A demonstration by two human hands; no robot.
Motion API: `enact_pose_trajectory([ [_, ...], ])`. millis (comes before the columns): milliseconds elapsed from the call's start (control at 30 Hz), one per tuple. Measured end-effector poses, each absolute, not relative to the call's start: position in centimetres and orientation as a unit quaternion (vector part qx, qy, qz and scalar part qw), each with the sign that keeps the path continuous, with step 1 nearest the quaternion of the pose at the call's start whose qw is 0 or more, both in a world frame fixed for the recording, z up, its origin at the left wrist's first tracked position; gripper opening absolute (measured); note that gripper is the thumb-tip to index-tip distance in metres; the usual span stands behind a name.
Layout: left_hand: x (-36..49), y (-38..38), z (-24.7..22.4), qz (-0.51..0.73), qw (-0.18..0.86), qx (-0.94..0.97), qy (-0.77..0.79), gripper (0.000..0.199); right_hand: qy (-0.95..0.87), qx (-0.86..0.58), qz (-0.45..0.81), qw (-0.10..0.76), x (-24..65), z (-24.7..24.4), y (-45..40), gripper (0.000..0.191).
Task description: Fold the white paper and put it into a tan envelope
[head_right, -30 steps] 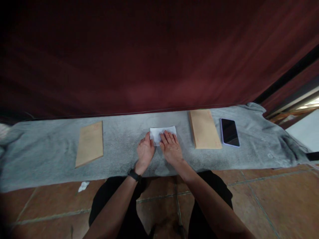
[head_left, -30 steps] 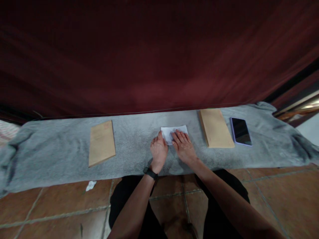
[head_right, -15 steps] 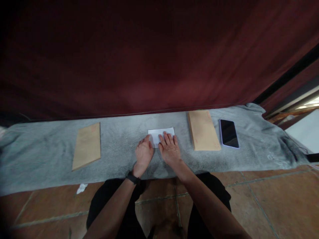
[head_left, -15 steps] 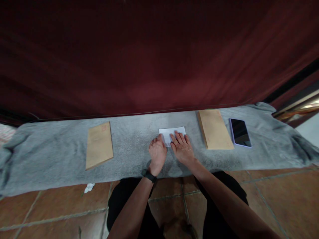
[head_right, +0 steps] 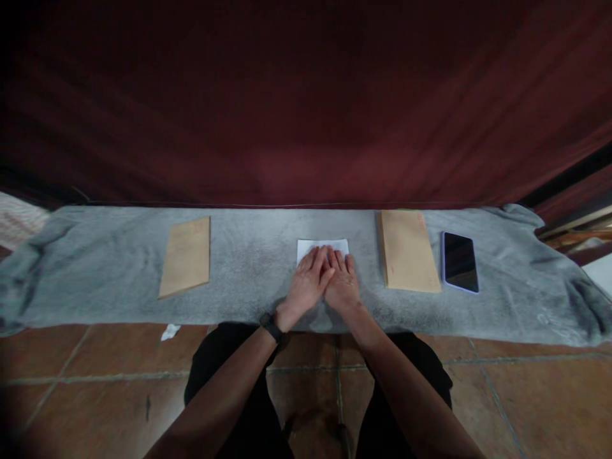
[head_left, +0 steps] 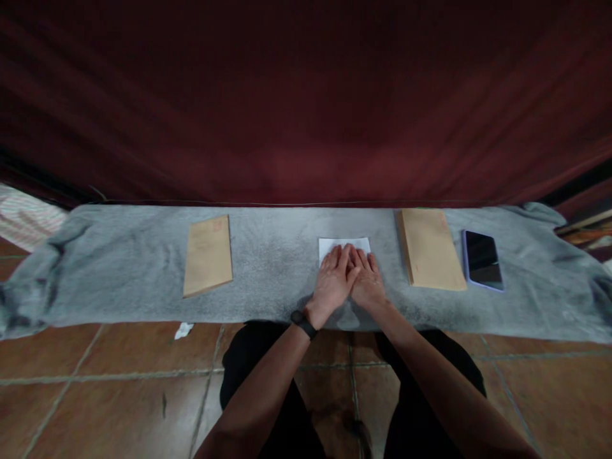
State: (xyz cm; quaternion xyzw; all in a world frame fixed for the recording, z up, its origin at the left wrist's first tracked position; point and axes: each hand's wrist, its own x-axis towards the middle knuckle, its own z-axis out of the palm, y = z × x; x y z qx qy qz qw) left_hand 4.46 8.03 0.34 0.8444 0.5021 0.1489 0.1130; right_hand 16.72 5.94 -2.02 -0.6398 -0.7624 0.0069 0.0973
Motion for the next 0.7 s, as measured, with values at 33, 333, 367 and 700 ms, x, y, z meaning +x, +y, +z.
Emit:
enact_pose_trajectory([
  [33, 4.5, 8.0, 0.2, 0.15, 0.114, 0.836, 0.515, 0.059, -0.76, -0.643, 0.006, 0.096, 16.7, -2.0, 5.9, 0.059],
  [333, 3.6, 8.9, -0.5, 0.105, 0.092, 0.813, 0.565, 0.06, -0.739, -0.663, 0.019, 0.121, 16.9, -2.4, 6.0, 0.055],
  [367, 3.4, 9.0, -0.6, 0.103, 0.088, 0.812, 0.567, 0.06, -0.733, -0.669, 0.019, 0.124, 17.0, -2.4, 6.0, 0.055],
  [700, 2.6, 8.4, -0.8, 0.091, 0.05, 0.811, 0.576, 0.059, -0.723, -0.683, -0.022, 0.106, 19.4, -2.6, 4.9, 0.056],
])
